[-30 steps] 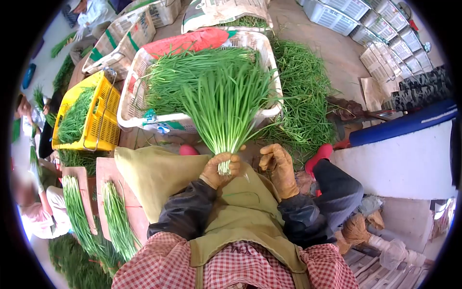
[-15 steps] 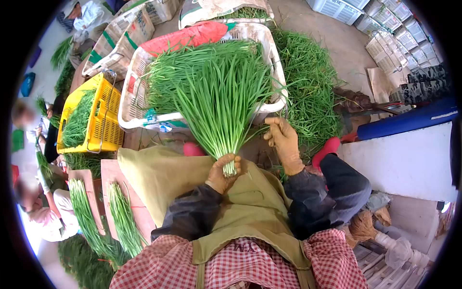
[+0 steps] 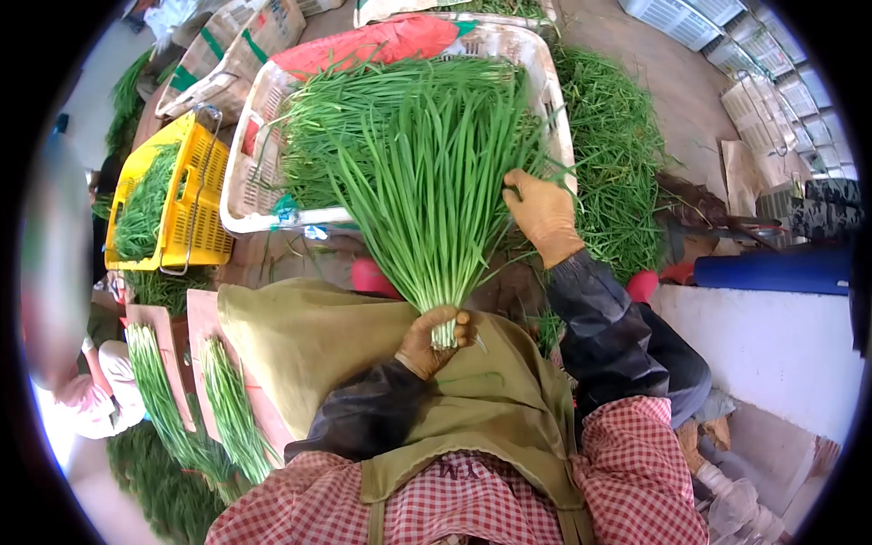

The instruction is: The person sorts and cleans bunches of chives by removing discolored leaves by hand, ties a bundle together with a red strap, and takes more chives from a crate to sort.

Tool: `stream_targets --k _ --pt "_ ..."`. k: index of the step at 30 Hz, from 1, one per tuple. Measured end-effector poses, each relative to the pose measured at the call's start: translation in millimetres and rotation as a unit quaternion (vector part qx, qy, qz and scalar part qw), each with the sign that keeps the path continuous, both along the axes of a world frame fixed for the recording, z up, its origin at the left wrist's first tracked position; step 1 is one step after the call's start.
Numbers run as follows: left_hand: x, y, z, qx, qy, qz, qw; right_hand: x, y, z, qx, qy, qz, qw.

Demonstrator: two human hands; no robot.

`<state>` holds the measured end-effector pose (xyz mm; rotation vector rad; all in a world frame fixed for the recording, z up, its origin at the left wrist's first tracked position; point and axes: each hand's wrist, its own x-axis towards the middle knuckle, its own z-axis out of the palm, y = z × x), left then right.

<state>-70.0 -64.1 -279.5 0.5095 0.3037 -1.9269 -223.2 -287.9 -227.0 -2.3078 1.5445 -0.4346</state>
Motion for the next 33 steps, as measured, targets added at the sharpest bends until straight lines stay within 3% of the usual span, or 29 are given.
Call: stream_targets --k 6,8,10,14,15,16,17,18,19,20,21,22,24,25,26,28,30,32,33 --pt "3 0 -4 -0.026 -0.018 -0.042 0.999 6 1 2 -0.067 0.026 0.008 0.997" --pt "3 0 1 -0.035 -0.020 -0.051 0.998 -2 -4 1 -0.124 0.016 -0.062 0.990" --pt "2 -1 1 -0.054 -0.059 -0.057 0.995 -22 -11 -9 -0.114 -0.010 -0.099 0.989" --pt "4 1 5 -0.059 -0.054 -0.056 0.995 -87 -18 -9 -0.056 -0.011 -0.280 0.958" --pt "6 1 10 -0.043 -0.091 -0.060 0.993 -106 -19 -6 -0.024 0.020 -0.296 0.955" --pt "7 0 16 -0.027 -0.127 -0.063 0.990 -124 -13 -7 -0.001 -0.037 -0.293 0.955" --pt "11 -4 31 -0.048 -0.109 -0.084 0.989 -132 -3 0 0.006 -0.028 -0.296 0.955" --pt "13 -5 47 -0.004 -0.206 -0.087 0.975 -140 7 7 0.014 -0.018 -0.297 0.954" --pt "21 -12 60 -0.032 -0.291 -0.119 0.949 -139 22 23 0.014 -0.015 -0.294 0.956" --pt "33 -22 68 -0.058 -0.375 -0.150 0.913 -130 41 45 0.189 -0.070 -0.217 0.955" --pt "51 -33 74 -0.113 -0.429 -0.205 0.872 -118 62 56 0.359 -0.121 -0.131 0.916" --pt "66 -43 81 -0.166 -0.481 -0.259 0.821 -105 84 56 0.445 -0.156 -0.038 0.881" --pt "71 -66 127 -0.129 -0.684 -0.328 0.639 -71 131 31 0.486 -0.203 0.079 0.846" --pt "76 -68 138 -0.186 -0.842 -0.284 0.419 -49 148 5 0.338 -0.157 0.200 0.906" --pt "80 -69 148 -0.229 -0.934 -0.219 0.166 -25 160 -11 0.173 -0.104 0.308 0.930" --pt "69 -52 219 -0.219 -0.926 -0.277 0.131 22 180 29 0.145 -0.039 0.215 0.965" --pt "75 -34 246 -0.216 -0.938 -0.271 0.003 63 169 6 -0.168 -0.128 0.199 0.957" --pt "91 -13 249 -0.265 -0.949 -0.169 -0.031 90 156 5 -0.221 -0.115 0.192 0.949" --pt "96 3 253 -0.260 -0.949 -0.159 -0.077 102 146 4 -0.222 -0.106 0.190 0.950"
